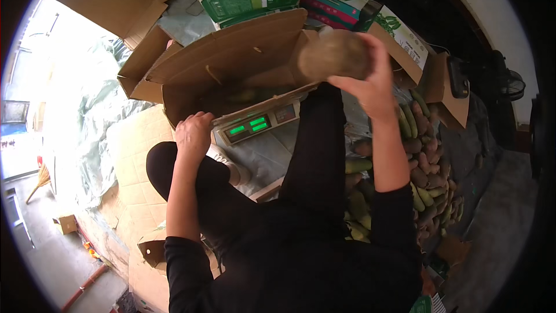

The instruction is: Weighing and packing individual produce items from a floor pile into cardboard boxes.

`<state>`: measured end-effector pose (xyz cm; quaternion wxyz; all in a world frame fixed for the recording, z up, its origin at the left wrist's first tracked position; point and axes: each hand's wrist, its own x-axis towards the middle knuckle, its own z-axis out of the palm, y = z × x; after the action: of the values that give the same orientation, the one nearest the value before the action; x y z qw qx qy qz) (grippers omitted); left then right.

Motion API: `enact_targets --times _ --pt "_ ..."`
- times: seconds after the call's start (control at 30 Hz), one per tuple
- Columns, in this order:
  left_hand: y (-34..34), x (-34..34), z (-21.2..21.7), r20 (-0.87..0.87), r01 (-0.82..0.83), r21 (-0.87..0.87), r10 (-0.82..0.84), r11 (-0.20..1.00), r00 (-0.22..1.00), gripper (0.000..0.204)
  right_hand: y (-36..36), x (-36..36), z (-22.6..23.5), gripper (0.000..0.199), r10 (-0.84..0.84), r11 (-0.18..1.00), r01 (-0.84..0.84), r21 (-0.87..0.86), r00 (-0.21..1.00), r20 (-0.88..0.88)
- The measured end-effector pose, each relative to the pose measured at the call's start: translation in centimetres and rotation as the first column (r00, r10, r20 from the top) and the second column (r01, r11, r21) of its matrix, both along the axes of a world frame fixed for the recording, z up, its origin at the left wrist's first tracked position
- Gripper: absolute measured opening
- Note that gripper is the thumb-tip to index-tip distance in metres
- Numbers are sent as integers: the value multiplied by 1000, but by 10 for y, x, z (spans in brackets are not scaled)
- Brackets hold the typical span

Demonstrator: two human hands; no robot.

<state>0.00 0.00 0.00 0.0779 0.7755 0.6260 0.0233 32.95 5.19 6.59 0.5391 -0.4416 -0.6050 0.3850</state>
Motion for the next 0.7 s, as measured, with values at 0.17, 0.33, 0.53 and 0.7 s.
enact_targets --times 0.17,0.33,0.53,0.7 --pt "-1 0 3 8 10 13 -10 1000 1000 17 23 -66 -13 73 56 994 -84 75 947 315" --pt "0 1 3 11 32 21 -32 999 999 16 40 -128 -54 68 170 975 -223 25 805 568" --pt "-1 1 2 -5 24 0 -24 1000 1000 16 41 -178 -81 66 278 946 -288 -150 479 832" --pt "1 3 2 1 30 30 -30 999 1000 14 38 -162 -70 62 253 966 -224 -132 698 670"
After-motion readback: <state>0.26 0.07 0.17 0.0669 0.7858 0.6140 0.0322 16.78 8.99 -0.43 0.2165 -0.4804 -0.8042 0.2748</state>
